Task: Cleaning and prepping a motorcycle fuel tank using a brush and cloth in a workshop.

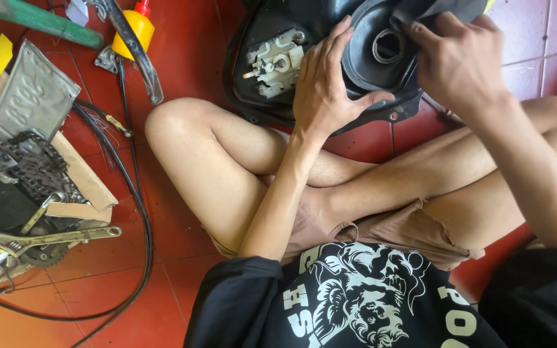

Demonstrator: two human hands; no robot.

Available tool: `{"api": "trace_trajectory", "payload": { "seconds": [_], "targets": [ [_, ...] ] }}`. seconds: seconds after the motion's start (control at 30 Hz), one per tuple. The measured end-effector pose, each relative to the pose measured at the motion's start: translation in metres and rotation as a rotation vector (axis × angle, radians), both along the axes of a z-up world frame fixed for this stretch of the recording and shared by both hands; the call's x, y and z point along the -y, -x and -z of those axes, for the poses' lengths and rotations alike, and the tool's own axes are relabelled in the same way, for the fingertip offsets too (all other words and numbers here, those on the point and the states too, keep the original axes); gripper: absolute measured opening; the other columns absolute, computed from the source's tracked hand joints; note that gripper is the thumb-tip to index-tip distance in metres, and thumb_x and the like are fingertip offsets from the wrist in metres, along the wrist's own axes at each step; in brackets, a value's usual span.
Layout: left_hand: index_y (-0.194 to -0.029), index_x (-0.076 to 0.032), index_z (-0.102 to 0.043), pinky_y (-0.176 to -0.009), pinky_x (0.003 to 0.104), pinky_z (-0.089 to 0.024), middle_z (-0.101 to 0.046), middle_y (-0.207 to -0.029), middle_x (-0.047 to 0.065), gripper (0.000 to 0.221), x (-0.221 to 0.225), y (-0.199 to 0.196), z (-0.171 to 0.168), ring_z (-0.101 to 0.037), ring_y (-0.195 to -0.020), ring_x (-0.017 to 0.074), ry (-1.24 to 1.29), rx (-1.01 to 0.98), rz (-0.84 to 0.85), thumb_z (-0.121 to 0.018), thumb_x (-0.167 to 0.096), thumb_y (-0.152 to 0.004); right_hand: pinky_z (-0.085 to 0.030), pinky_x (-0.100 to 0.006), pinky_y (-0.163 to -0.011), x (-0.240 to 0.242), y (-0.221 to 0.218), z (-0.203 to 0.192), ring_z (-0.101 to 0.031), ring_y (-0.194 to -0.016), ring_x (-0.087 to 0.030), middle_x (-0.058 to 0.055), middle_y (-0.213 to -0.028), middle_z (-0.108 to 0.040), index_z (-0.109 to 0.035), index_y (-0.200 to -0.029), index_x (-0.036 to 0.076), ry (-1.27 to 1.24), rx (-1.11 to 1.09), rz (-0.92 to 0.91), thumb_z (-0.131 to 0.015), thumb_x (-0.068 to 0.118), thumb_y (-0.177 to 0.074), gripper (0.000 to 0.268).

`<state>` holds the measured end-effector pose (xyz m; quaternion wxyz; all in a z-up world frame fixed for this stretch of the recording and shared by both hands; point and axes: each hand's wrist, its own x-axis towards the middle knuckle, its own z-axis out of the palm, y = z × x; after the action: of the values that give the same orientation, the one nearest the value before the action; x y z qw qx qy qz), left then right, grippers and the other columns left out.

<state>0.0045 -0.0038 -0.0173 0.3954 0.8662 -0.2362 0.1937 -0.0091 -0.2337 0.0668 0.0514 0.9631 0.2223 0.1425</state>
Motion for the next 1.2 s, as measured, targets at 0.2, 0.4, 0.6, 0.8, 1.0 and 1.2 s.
{"api": "trace_trajectory", "payload": {
  "seconds": [0.2,0.4,0.6,0.8,1.0,1.2],
  "targets": [
    [-0.152,-0.006,-0.032,-0.122,0.044,-0.054,-0.047,-0.158,0.009,0.121,-0.002,0.000,-0.006,-0.065,-0.138,0.0279,0.006,0.021,-0.007,-0.099,-0.069,-0.074,-0.043,-0.030,-0.056,0.014,0.003,0.002,-0.058,-0.056,-0.022,0.003,-0.089,-0.076,-0.090,-0.119,0.029,-0.016,0.051,0.170,-0.069,0.020,-0.100,0.030],
    [-0.152,-0.005,-0.030,-0.122,0.044,-0.054,-0.048,-0.157,0.011,0.120,-0.003,0.003,-0.010,-0.065,-0.138,0.0280,-0.032,0.023,-0.022,-0.091,-0.075,-0.074,-0.054,-0.050,-0.095,0.052,0.001,0.084,-0.056,-0.102,-0.042,-0.037,-0.120,-0.053,-0.039,-0.128,-0.013,-1.205,0.210,0.130,-0.043,-0.020,-0.110,0.019],
    [-0.145,-0.004,-0.037,-0.120,0.042,-0.053,-0.052,-0.152,0.012,0.110,0.000,0.005,-0.031,-0.066,-0.133,0.0307,-0.013,0.008,-0.015,-0.090,-0.068,-0.073,-0.046,-0.046,-0.101,0.017,0.007,0.068,-0.056,-0.110,-0.038,-0.025,-0.126,-0.050,-0.058,-0.128,-0.013,-1.205,0.224,0.167,-0.049,-0.022,-0.107,0.025],
    [-0.142,-0.004,-0.038,-0.117,0.044,-0.053,-0.052,-0.150,0.016,0.107,0.000,0.004,-0.037,-0.065,-0.131,0.0332,-0.048,-0.010,-0.025,-0.088,-0.067,-0.071,-0.042,-0.036,-0.068,-0.014,0.002,0.032,-0.045,-0.065,-0.028,-0.011,-0.087,-0.061,-0.084,-0.119,-0.001,-0.658,0.098,0.155,-0.069,-0.007,-0.089,0.034],
    [-0.141,-0.005,-0.038,-0.118,0.044,-0.051,-0.053,-0.150,0.016,0.108,0.001,0.003,-0.039,-0.064,-0.131,0.0332,-0.049,-0.043,-0.023,-0.090,-0.064,-0.068,-0.045,-0.034,-0.071,-0.002,0.005,0.033,-0.044,-0.064,-0.024,-0.007,-0.083,-0.056,-0.086,-0.133,0.002,-0.583,0.114,0.179,-0.070,-0.007,-0.089,0.047],
    [-0.140,-0.004,-0.038,-0.117,0.045,-0.053,-0.053,-0.149,0.017,0.107,0.001,0.002,-0.038,-0.064,-0.131,0.0347,-0.048,-0.041,-0.022,-0.090,-0.063,-0.068,-0.047,-0.034,-0.083,-0.009,-0.001,0.034,-0.053,-0.072,-0.022,-0.004,-0.087,-0.056,-0.087,-0.128,0.008,-0.488,0.124,0.141,-0.076,0.000,-0.090,0.041]
  ]
}}
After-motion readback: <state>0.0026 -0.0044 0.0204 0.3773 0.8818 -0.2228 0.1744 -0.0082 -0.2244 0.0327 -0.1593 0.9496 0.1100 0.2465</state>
